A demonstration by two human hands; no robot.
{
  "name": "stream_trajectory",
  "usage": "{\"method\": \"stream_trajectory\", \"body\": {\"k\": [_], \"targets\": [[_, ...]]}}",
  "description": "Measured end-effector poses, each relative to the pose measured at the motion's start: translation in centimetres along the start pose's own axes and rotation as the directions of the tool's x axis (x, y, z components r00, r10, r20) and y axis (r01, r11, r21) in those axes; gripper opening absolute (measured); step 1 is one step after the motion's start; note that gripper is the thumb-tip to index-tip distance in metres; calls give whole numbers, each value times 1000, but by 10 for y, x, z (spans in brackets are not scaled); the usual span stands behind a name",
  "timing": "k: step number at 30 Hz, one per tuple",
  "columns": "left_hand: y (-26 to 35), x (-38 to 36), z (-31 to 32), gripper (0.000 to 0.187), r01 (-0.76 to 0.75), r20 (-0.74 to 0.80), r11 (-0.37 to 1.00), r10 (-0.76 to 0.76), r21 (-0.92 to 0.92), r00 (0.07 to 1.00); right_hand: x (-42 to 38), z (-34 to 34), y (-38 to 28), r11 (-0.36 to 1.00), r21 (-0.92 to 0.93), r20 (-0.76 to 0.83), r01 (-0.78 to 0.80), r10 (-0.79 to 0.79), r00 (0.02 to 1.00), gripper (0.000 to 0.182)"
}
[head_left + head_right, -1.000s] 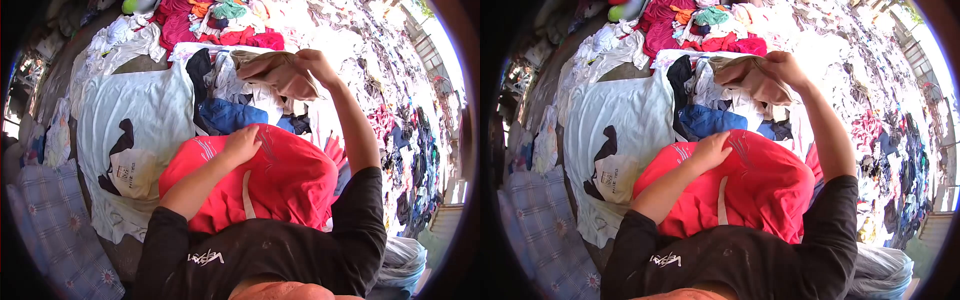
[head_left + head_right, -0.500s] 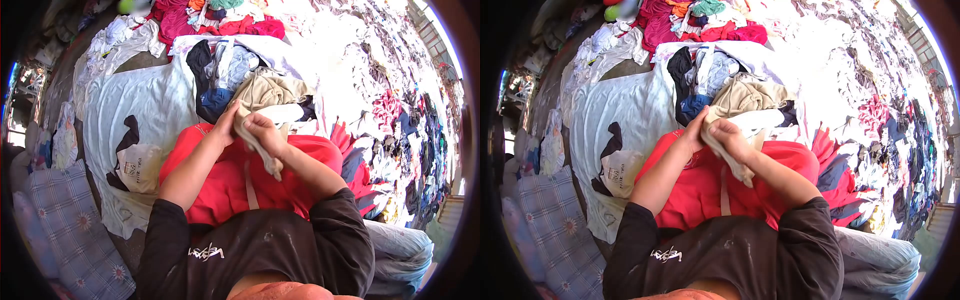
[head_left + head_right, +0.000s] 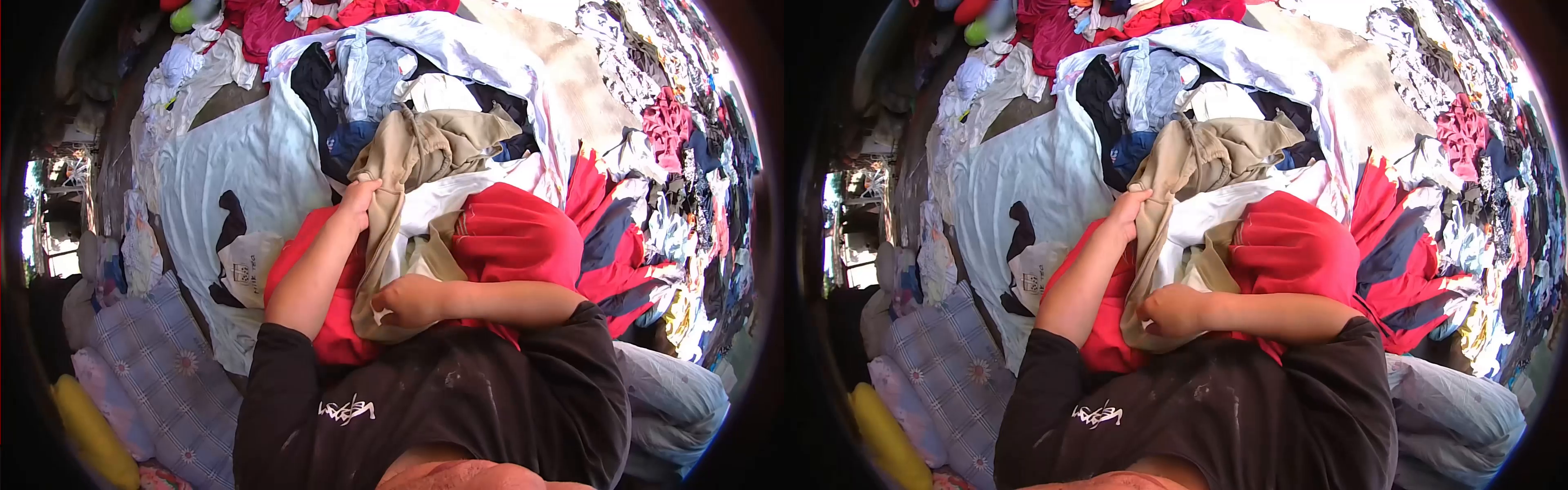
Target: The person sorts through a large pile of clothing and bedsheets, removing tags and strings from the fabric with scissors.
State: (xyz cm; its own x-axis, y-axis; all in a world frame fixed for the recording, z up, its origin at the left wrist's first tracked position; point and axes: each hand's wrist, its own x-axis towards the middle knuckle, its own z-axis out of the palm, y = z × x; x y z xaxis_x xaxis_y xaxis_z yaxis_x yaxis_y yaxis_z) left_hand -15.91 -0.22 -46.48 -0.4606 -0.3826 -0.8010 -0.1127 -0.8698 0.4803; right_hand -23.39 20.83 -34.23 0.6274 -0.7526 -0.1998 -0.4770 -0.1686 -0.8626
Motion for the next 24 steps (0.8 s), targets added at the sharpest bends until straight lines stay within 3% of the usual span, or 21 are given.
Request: {"method": "stream_trajectory", "body": {"k": [1, 3, 5, 7, 8, 9, 10, 11, 12, 13, 14, 16, 17, 20, 21, 22, 24], "targets": [[3, -5, 4, 34, -3, -6, 1000, 3, 23, 1000, -2, 7, 12, 988, -138, -52, -67, 60, 997, 25], [4, -5, 8, 33, -2, 17, 999, 1, 48, 1000, -6, -10, 24, 954, -168, -36, -250, 248, 968, 27], [5, -13, 15, 33, -41, 41, 996, 37, 85, 998, 0, -18, 53, 925, -99, -261, -366, 331, 907, 23], [10, -27, 24, 31, -125, 33, 982, 121, 143, 992, 10, -35, 83, 862, 140, -510, -488, 485, 710, 21], [14, -36, 29, 30, -149, 42, 975, 144, 166, 989, 15, -44, 102, 801, 299, -540, -518, 590, 601, 23], [19, -47, 35, 30, -173, 49, 967, 167, 188, 985, 27, -39, 139, 771, 494, -647, -401, 634, 423, 24], [23, -56, 36, 29, -197, 53, 958, 190, 210, 980, 22, -49, 157, 678, 645, -560, -353, 733, 385, 22], [26, -60, 34, 28, -238, 69, 943, 228, 234, 971, 27, -39, 197, 655, 709, -612, -262, 755, 235, 19], [30, -68, 36, 28, -274, 106, 934, 256, 227, 961, 25, -39, 215, 469, 882, -453, -45, 871, 192, 10], [34, -80, 39, 28, -306, 144, 927, 280, 217, 949, 21, -41, 228, 285, 941, -317, 184, 930, 184, 13], [37, -91, 43, 28, -338, 184, 919, 303, 204, 935, 21, -33, 264, 93, 917, -224, 387, 924, 311, 22], [46, -111, 46, 29, -363, 253, 906, 307, 217, 918, 23, -46, 263, 32, 860, -199, 509, 940, 276, 34], [52, -121, 46, 30, -380, 283, 898, 313, 221, 906, 34, -52, 268, -14, 818, -154, 575, 958, 243, 55], [61, -151, 44, 32, -455, 366, 853, 351, 254, 862, 38, -65, 262, -162, 825, -65, 542, 924, 376, 80], [62, -161, 39, 34, -478, 400, 838, 355, 264, 845, 41, -65, 261, -158, 849, -74, 503, 908, 411, 99], [64, -170, 34, 35, -501, 436, 820, 358, 277, 826, 43, -67, 260, -216, 852, 8, 477, 916, 401, 88], [67, -192, 29, 37, -525, 502, 791, 332, 313, 799, 39, -69, 249, -306, 756, -148, 579, 781, 607, 69]]}}
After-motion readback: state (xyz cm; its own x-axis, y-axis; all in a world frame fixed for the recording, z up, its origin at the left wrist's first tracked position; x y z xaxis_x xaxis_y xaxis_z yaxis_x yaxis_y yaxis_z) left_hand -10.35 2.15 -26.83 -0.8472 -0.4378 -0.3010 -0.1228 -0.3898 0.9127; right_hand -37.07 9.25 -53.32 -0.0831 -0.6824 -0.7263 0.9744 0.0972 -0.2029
